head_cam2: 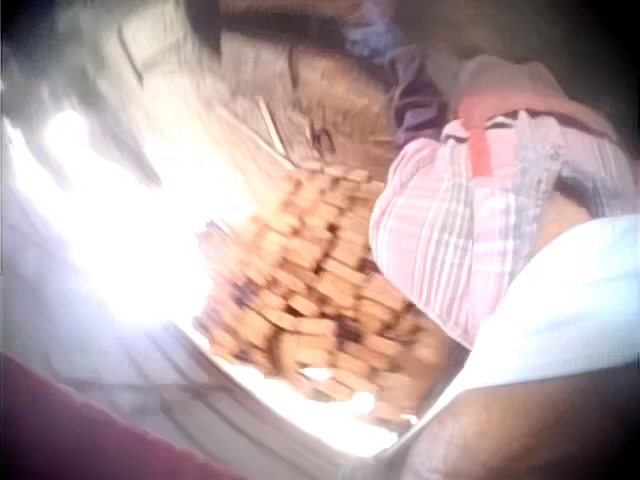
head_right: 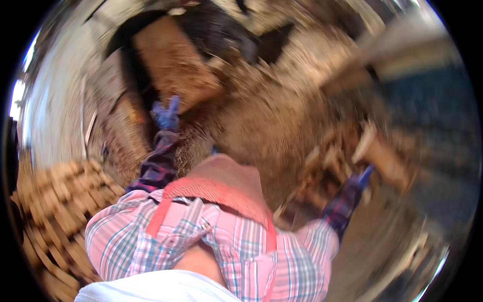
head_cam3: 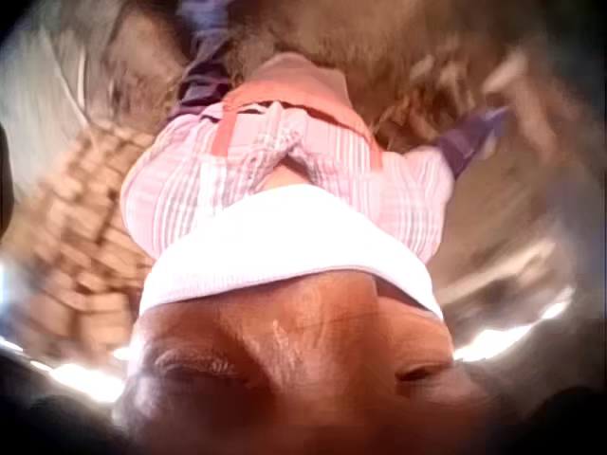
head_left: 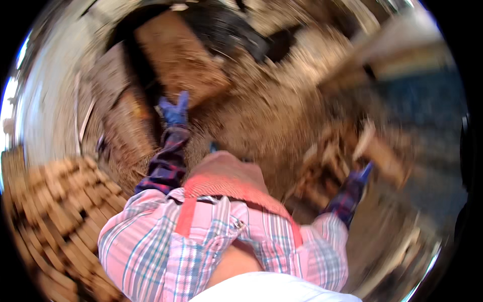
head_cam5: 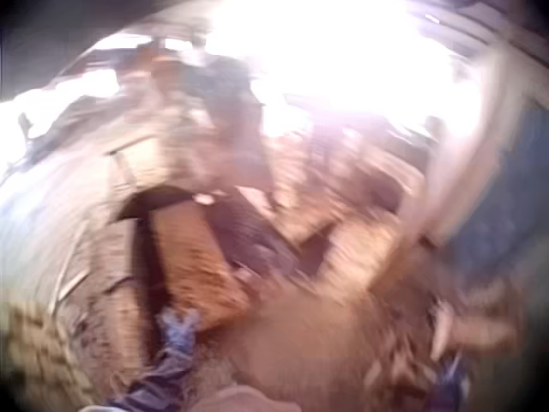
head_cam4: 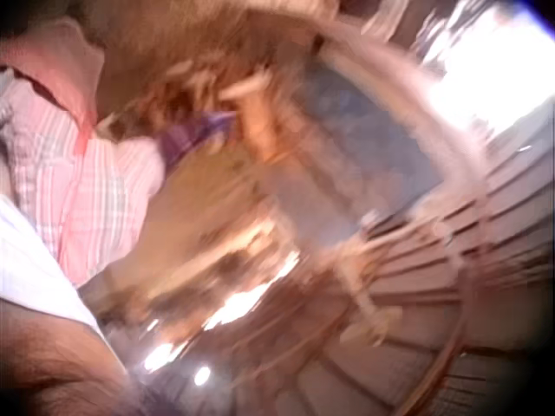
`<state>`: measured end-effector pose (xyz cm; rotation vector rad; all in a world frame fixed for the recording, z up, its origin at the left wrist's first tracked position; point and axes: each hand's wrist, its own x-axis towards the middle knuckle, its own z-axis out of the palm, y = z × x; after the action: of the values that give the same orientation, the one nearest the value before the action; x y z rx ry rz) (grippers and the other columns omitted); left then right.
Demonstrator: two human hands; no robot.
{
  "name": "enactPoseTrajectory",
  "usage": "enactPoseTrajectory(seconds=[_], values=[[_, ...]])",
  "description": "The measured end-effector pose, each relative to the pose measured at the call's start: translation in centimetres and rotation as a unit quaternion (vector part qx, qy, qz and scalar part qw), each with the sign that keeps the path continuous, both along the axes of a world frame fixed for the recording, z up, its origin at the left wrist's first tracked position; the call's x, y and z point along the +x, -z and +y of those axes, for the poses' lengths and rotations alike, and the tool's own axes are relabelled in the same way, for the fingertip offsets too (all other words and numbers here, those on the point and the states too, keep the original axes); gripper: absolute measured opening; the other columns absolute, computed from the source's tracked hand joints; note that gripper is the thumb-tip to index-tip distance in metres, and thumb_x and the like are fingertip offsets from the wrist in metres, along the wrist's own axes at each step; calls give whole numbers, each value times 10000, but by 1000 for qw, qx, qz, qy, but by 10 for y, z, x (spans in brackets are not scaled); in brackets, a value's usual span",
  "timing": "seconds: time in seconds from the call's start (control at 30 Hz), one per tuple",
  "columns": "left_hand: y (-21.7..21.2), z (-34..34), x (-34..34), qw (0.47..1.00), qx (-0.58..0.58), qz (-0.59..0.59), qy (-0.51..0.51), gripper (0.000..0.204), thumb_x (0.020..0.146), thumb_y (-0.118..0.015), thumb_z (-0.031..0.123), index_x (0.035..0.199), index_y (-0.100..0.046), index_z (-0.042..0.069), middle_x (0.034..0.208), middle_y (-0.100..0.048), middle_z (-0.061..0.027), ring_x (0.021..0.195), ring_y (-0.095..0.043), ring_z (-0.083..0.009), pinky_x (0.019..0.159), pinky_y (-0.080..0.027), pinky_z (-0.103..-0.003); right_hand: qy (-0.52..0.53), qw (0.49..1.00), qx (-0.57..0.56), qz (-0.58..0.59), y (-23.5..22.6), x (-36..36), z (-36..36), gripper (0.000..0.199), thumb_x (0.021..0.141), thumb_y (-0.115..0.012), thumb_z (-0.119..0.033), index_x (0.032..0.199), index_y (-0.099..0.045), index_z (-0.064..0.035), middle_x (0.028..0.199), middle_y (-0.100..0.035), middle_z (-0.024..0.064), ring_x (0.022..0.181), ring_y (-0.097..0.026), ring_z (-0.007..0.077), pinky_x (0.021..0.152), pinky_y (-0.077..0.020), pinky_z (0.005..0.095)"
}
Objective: The person operates a mechanical log splitter, placing large logs onto the machine's platform and pushing them through the blade to split them into smaller pieces. The worker then picks up the split wood and stacks it neatly in a pile nearby.
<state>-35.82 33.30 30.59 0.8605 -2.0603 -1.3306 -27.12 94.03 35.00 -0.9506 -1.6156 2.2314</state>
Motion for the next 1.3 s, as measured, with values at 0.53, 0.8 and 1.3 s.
enactPoseTrajectory(seconds=[0.53, 0.8, 1.3], values=[[-132, -39, 147, 981, 17, -185, 61, 748, 621, -804, 231, 1218, -433, -24, 1091, -587, -169, 948, -605, -308, 843, -486, -386, -601, 752, -245, -116, 117, -166, -511, 568, 861, -540, -429, 1326, -390, -140, 1199, -516, 73, 1041, -522, 220, 864, -452, 372], [-298, 32, 261, 900, -352, -254, -22, 790, 623, -748, 327, 1303, -428, 82, 1009, -585, -200, 906, -584, -350, 777, -455, -459, -750, 629, -45, 200, 72, -89, -599, 690, 833, -518, -475, 1359, -320, -75, 1287, -440, 166, 1131, -477, 310, 920, -421, 445], [-477, -131, 660, 763, -347, 267, -475, 488, 830, -607, 167, 1275, -445, 48, 1141, -538, -84, 1016, -516, -164, 850, -457, -319, -681, 184, -343, 620, -460, 246, -779, 466, 909, -524, -240, 1313, -407, -41, 1227, -510, 127, 1089, -508, 215, 938, -406, 338]])
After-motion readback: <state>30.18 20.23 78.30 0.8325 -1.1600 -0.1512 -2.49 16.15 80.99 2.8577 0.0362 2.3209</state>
